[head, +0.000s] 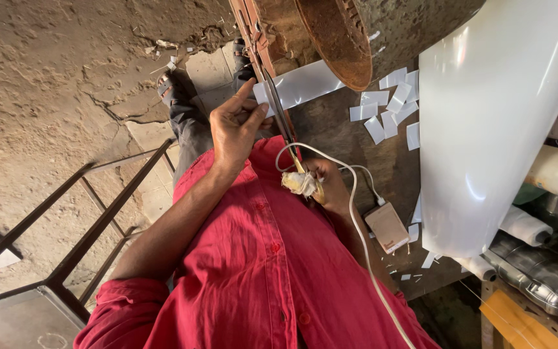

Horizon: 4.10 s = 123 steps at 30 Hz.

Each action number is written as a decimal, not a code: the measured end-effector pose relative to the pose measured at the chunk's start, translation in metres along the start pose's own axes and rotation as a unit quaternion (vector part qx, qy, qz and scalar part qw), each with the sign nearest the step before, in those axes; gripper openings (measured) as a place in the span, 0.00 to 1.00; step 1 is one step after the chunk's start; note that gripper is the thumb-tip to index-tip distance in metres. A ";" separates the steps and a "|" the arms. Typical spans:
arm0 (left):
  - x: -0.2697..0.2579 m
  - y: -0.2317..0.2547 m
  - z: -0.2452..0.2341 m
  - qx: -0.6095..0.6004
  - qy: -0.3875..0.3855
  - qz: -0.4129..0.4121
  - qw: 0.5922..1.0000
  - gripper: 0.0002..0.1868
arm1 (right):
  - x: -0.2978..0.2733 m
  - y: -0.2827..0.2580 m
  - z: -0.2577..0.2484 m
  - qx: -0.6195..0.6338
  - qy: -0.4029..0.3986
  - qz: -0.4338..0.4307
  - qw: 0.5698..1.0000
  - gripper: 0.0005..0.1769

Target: The person uses shears to cut a white plastic sheet into small rectangular pieces. The cut pieces accumulate on the work surface. Another person briefly approaches and collects some of the cut pieces.

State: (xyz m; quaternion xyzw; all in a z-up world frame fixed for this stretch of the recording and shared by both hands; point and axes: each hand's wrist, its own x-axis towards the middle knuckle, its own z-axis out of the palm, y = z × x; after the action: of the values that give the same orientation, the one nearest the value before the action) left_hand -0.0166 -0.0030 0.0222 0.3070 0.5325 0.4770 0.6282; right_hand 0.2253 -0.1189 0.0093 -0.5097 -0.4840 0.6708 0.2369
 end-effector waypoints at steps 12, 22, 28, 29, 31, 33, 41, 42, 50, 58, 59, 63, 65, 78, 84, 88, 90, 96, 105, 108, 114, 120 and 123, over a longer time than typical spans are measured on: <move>0.000 0.005 -0.002 -0.023 -0.003 -0.027 0.999 0.28 | 0.008 -0.041 0.011 0.004 0.025 0.016 1.000 0.10; -0.003 0.007 -0.004 -0.041 -0.004 -0.040 0.998 0.29 | 0.023 -0.065 0.020 0.033 0.055 0.125 0.990 0.08; -0.002 0.011 -0.005 -0.035 -0.014 -0.045 0.998 0.29 | 0.025 -0.076 0.019 0.063 0.044 0.147 0.986 0.09; -0.002 0.014 -0.007 -0.033 -0.017 -0.045 0.998 0.29 | 0.025 -0.075 0.020 0.033 0.044 0.151 0.987 0.10; -0.003 0.026 -0.007 -0.019 -0.036 -0.021 0.999 0.28 | 0.025 -0.071 0.021 -0.005 0.049 0.166 0.985 0.12; -0.004 0.040 0.001 0.003 -0.076 0.024 0.997 0.28 | 0.022 -0.067 0.022 -0.020 0.066 0.189 0.979 0.15; -0.013 0.055 0.092 0.280 -0.254 0.242 0.894 0.22 | -0.002 -0.061 0.019 0.006 0.035 0.103 0.994 0.18; -0.011 0.054 0.091 0.270 -0.244 0.254 0.896 0.23 | -0.008 -0.064 0.016 0.004 0.024 0.086 0.996 0.18; 0.001 0.020 -0.010 0.004 -0.068 -0.002 0.998 0.17 | -0.046 -0.069 -0.004 0.084 0.111 0.113 0.984 0.15; 0.006 -0.020 0.015 0.009 -0.008 -0.041 0.999 0.29 | -0.042 -0.042 -0.010 0.108 0.124 0.105 0.981 0.22; 0.008 -0.021 0.017 0.006 -0.005 -0.040 0.999 0.30 | -0.043 -0.040 -0.007 0.145 0.149 0.115 0.971 0.24; 0.009 -0.033 0.017 0.003 -0.004 -0.004 1.000 0.29 | -0.043 -0.037 -0.007 0.104 0.130 0.148 0.975 0.18; 0.009 -0.040 0.016 -0.001 -0.005 0.017 1.000 0.27 | -0.047 -0.039 -0.006 0.164 0.146 0.107 0.970 0.20; 0.009 -0.033 0.005 -0.037 -0.010 0.008 0.999 0.28 | -0.089 0.007 -0.036 0.141 0.108 0.219 0.959 0.15; 0.005 -0.020 0.000 -0.011 -0.002 0.012 1.000 0.28 | -0.059 0.041 -0.020 -0.021 0.069 0.038 0.997 0.24; 0.003 -0.016 -0.002 0.022 0.002 0.032 0.999 0.28 | -0.034 0.045 -0.006 -0.063 0.067 0.102 0.990 0.26; 0.001 -0.016 -0.003 0.022 0.006 0.028 0.999 0.28 | -0.029 0.042 0.000 -0.128 0.073 -0.098 0.984 0.30; -0.002 -0.019 -0.004 0.016 0.000 0.030 0.999 0.27 | -0.007 0.016 0.001 0.006 0.003 -0.012 1.000 0.11; 0.001 -0.020 -0.009 0.049 0.012 0.029 0.998 0.27 | 0.011 -0.041 0.018 0.029 0.014 0.046 0.998 0.10; 0.001 -0.022 -0.008 0.031 0.008 0.023 0.999 0.27 | 0.010 -0.043 0.020 -0.012 0.017 0.014 1.000 0.10; -0.001 -0.018 -0.010 0.020 0.000 0.006 1.000 0.28 | 0.010 -0.029 0.014 -0.028 0.014 -0.069 0.997 0.13; -0.002 -0.014 -0.010 -0.008 -0.009 -0.014 1.000 0.27 | 0.020 -0.032 0.018 0.104 0.056 0.040 0.992 0.13; -0.003 -0.014 -0.011 -0.021 -0.006 -0.029 0.999 0.27 | 0.021 -0.039 0.021 0.062 0.053 0.144 0.986 0.14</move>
State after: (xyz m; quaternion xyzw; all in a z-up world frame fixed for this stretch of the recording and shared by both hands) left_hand -0.0237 -0.0117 0.0080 0.2812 0.5272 0.4678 0.6513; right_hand 0.1914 -0.0942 0.0347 -0.5930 -0.3501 0.6985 0.1946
